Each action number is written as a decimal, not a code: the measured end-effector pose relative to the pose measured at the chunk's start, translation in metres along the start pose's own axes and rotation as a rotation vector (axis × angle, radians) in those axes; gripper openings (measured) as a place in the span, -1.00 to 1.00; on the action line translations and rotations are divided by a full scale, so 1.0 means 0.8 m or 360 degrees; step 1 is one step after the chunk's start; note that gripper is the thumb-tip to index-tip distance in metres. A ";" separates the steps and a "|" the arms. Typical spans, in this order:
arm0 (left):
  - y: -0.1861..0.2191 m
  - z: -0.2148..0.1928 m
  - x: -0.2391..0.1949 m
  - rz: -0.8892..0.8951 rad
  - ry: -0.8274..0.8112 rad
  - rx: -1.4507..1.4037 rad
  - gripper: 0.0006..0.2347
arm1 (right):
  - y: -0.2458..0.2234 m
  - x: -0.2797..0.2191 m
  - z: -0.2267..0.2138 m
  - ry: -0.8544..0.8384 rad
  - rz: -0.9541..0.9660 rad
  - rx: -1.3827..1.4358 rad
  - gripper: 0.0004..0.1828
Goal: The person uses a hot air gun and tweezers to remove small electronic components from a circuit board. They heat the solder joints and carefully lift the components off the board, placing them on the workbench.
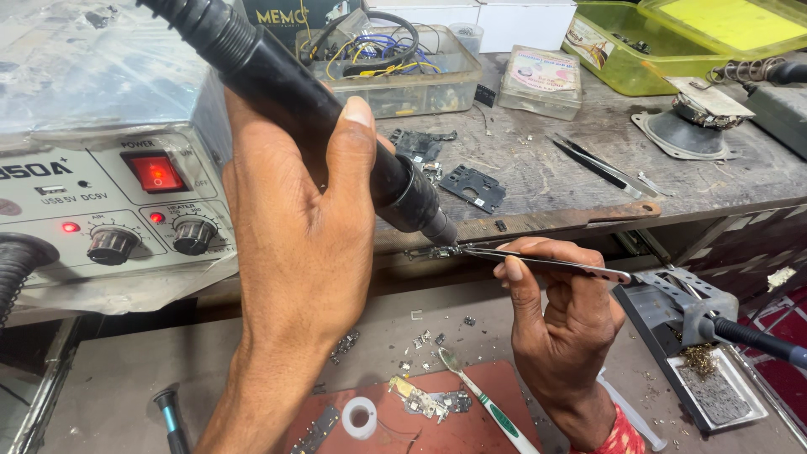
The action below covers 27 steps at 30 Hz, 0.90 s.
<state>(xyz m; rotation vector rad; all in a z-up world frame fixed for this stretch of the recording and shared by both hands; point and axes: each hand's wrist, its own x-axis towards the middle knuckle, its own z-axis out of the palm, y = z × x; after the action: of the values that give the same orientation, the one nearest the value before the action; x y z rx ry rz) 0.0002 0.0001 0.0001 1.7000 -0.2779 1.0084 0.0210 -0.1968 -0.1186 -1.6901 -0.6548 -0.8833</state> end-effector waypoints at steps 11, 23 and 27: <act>0.001 -0.001 0.000 -0.0043 0.0002 0.0006 -0.85 | -0.002 0.001 0.000 -0.0001 0.0001 -0.0040 -0.80; -0.001 0.000 -0.001 -0.0024 0.0001 -0.0057 -0.83 | -0.002 0.002 0.000 -0.0013 -0.0007 -0.0041 -0.80; -0.001 0.000 -0.001 0.0005 -0.0002 -0.0011 -0.84 | -0.002 0.001 0.000 -0.0009 0.0003 -0.0040 -0.80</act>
<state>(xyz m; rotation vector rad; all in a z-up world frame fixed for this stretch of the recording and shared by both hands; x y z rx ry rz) 0.0004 0.0004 -0.0013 1.6945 -0.2846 1.0075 0.0202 -0.1963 -0.1168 -1.7163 -0.6482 -0.8888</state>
